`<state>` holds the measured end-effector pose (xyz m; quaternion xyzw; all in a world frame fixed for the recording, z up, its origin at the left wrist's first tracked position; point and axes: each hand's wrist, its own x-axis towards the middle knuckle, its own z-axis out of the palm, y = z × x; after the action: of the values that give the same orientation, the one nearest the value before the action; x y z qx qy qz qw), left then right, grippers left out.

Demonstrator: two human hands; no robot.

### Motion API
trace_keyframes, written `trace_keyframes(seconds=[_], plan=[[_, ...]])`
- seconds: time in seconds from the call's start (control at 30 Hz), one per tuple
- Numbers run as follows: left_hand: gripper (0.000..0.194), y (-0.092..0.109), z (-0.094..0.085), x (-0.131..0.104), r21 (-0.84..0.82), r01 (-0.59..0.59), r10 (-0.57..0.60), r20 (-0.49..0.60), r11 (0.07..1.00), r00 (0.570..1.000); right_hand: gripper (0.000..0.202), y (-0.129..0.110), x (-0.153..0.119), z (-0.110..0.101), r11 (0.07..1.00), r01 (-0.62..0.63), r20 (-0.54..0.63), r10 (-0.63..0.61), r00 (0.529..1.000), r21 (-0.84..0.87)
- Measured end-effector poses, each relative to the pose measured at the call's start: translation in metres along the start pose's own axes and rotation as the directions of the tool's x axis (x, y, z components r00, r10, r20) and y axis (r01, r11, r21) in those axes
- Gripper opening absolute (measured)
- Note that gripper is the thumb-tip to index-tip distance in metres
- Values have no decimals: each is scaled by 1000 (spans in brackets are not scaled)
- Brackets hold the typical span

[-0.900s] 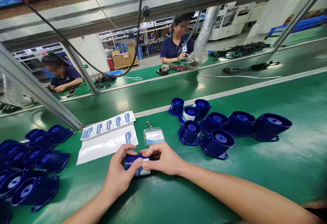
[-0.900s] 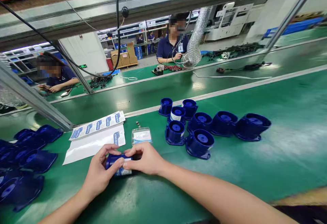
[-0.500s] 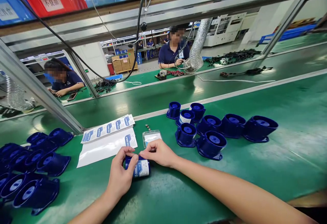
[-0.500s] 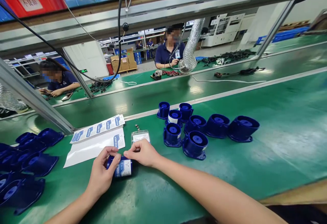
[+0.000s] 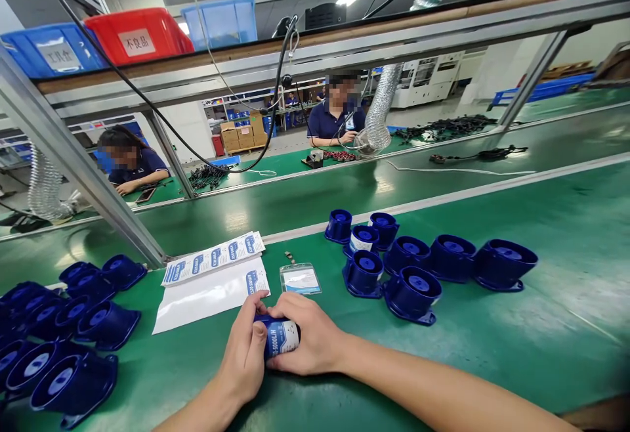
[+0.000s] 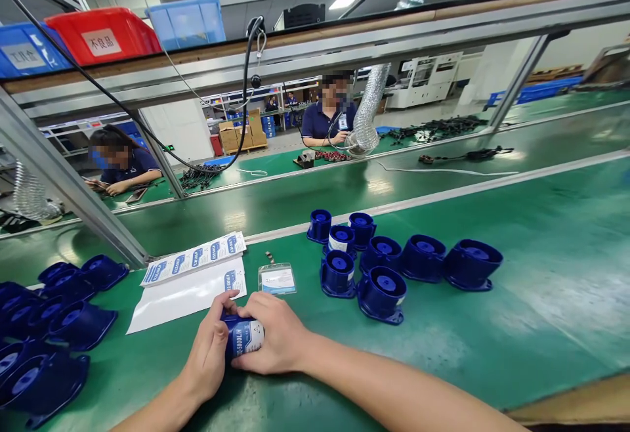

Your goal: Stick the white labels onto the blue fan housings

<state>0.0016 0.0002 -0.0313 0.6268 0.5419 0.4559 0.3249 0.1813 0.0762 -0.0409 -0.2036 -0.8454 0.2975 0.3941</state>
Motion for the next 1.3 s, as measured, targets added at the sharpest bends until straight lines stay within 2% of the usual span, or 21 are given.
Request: trace_keyframes(seconds=[0.1,0.23,0.47,0.57,0.73,0.87,0.93,1.0,1.03,1.1,1.17,1.23,1.3], plan=[[76,1,-2,-2,25,-7,7,15,1000,1000,59,-5,3,-4,978,-133,7,134,991,162],[75,1,-4,-4,69,-47,44,40,997,998,54,-12,5,-8,877,-308,76,302,950,370],[59,4,-1,-13,201,-197,178,109,960,978,44,-6,5,-15,772,-430,164,402,901,469],[54,3,-1,-16,244,-189,161,128,951,979,40,-1,5,-17,754,-444,187,407,894,485],[52,4,-7,-16,258,-79,43,143,963,989,31,-3,7,-22,789,-389,190,340,921,476],[50,5,-15,-8,217,-79,35,200,973,979,21,-6,9,-40,833,-345,241,262,934,432],[47,3,-19,-4,198,-108,59,238,974,969,22,-4,8,-53,852,-343,260,254,931,396],[46,1,-23,-2,181,-168,114,275,969,955,36,3,7,-65,844,-394,325,281,903,363],[47,0,-25,-1,171,-208,152,293,963,944,50,8,7,-70,819,-446,390,302,870,360],[48,-1,-29,-1,137,-292,235,328,946,915,80,16,6,-75,715,-577,553,316,771,395],[51,0,-32,-1,72,-356,313,340,932,887,96,21,7,-73,560,-681,676,265,687,473],[54,2,-31,-2,16,-391,363,334,920,870,92,20,9,-64,448,-711,719,191,669,542],[60,4,-27,-3,-16,-380,369,283,925,885,79,15,10,-55,384,-717,725,154,671,582]])
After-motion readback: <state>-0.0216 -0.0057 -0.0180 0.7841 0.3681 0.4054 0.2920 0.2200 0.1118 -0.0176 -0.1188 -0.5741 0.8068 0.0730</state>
